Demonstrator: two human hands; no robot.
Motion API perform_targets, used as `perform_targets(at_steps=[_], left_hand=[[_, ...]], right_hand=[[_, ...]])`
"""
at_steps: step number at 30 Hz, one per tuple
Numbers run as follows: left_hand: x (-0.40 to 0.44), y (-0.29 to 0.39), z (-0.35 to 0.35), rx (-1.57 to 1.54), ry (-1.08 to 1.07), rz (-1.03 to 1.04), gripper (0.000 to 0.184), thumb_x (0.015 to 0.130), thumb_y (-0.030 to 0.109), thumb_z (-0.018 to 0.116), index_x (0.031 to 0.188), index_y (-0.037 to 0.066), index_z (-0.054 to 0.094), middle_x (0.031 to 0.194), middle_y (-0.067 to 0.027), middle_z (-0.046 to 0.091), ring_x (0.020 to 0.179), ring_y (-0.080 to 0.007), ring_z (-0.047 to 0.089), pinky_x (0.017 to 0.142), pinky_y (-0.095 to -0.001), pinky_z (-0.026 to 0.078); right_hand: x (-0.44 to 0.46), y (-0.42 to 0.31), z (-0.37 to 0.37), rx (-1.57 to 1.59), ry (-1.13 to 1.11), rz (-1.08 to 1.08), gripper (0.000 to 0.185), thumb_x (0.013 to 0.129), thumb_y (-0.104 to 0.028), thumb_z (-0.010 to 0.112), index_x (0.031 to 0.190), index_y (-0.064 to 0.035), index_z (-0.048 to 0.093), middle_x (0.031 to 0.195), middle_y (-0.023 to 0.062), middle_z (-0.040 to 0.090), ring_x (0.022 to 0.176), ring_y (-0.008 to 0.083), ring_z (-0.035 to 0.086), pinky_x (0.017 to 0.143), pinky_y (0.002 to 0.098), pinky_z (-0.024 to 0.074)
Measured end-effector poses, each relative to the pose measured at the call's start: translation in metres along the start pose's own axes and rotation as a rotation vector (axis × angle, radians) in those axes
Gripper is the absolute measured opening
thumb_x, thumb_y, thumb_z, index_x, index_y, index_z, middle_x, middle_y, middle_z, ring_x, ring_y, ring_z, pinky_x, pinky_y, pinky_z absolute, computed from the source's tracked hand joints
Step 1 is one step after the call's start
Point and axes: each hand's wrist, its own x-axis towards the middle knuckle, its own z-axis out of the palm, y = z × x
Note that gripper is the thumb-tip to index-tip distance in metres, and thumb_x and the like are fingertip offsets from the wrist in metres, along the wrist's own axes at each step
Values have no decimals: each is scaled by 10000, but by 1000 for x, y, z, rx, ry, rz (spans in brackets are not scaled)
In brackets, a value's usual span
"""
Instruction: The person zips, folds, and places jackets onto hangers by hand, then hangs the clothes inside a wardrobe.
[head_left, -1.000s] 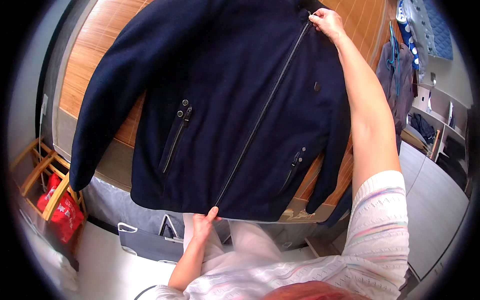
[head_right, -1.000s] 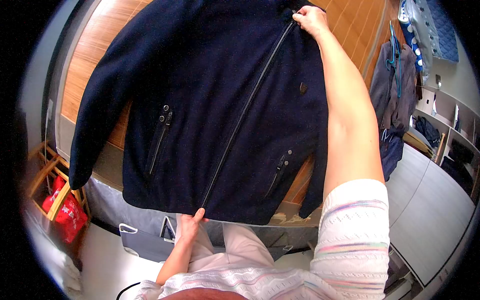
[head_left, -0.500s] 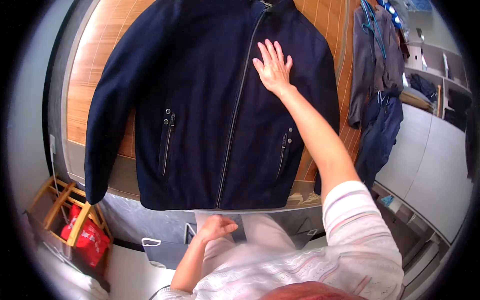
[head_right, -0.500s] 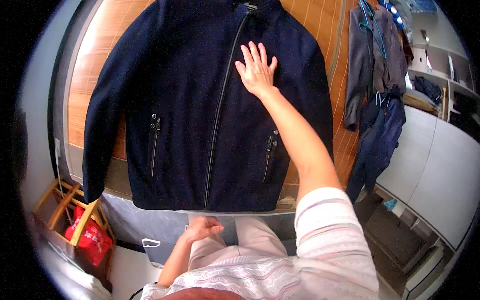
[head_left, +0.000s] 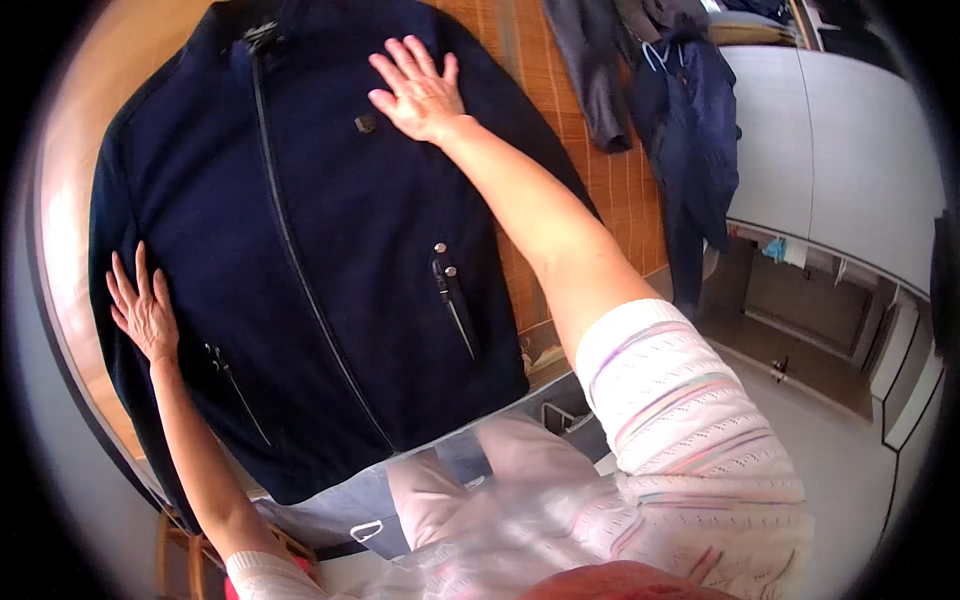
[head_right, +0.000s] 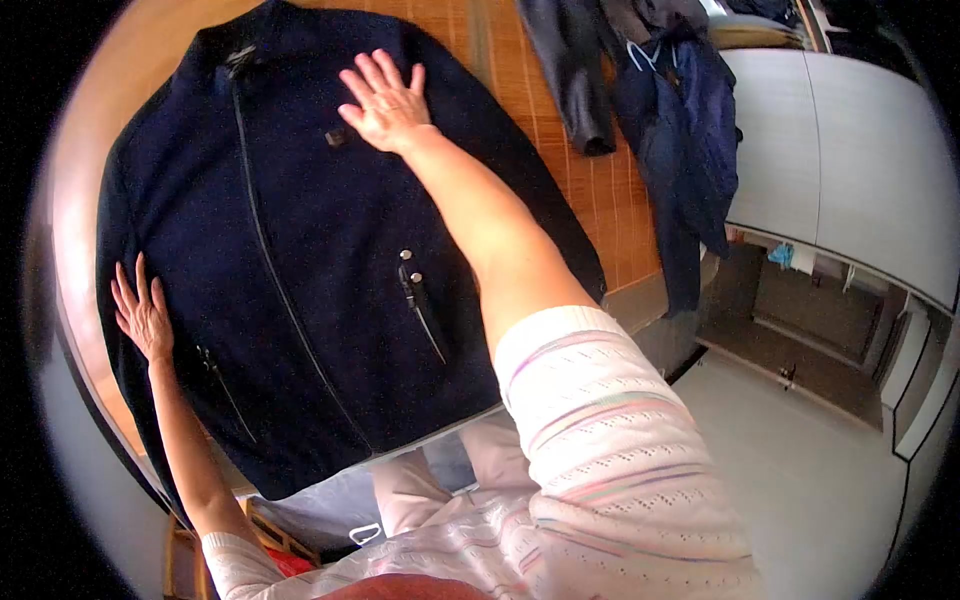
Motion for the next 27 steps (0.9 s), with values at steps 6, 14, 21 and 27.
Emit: perform_targets(at_steps=[6, 14, 21, 27], left_hand=[[8, 1, -2, 63, -259, -50, 469, 912, 431, 329, 1368, 353, 251, 1463, -18, 147, 1330, -278, 165, 1018, -517, 197], [17, 83, -61, 61, -174, -44, 476, 761, 169, 551, 1227, 192, 455, 1329, -119, 354, 1209, -358, 331, 931, -520, 330], [-57, 379, -119, -617, -98, 275, 383, 757, 147, 578, 1135, 115, 533, 1357, -151, 323, 1280, -343, 256, 1002, -490, 235], [-64, 432, -88, -326, -126, 177, 344, 835, 245, 460, 1133, 88, 533, 1440, -141, 185, 1330, -327, 145, 1028, -524, 140]], right_hand=[[1, 5, -18, 173, -110, 16, 573, 830, -444, 479, 1331, -196, 351, 1448, 21, 190, 1352, 204, 82, 1021, 596, 117], [-176, 121, -69, 322, 432, 256, 288, 685, -128, 625, 971, -93, 609, 1035, 96, 599, 1013, 275, 545, 837, 406, 437], [-379, 274, -90, 60, 12, 904, 327, 757, -157, 565, 1082, -120, 560, 1073, 113, 587, 979, 295, 537, 837, 413, 431], [-359, 338, -107, 58, 35, 813, 333, 776, -174, 548, 1107, -139, 537, 1061, 106, 582, 992, 302, 525, 826, 448, 430]])
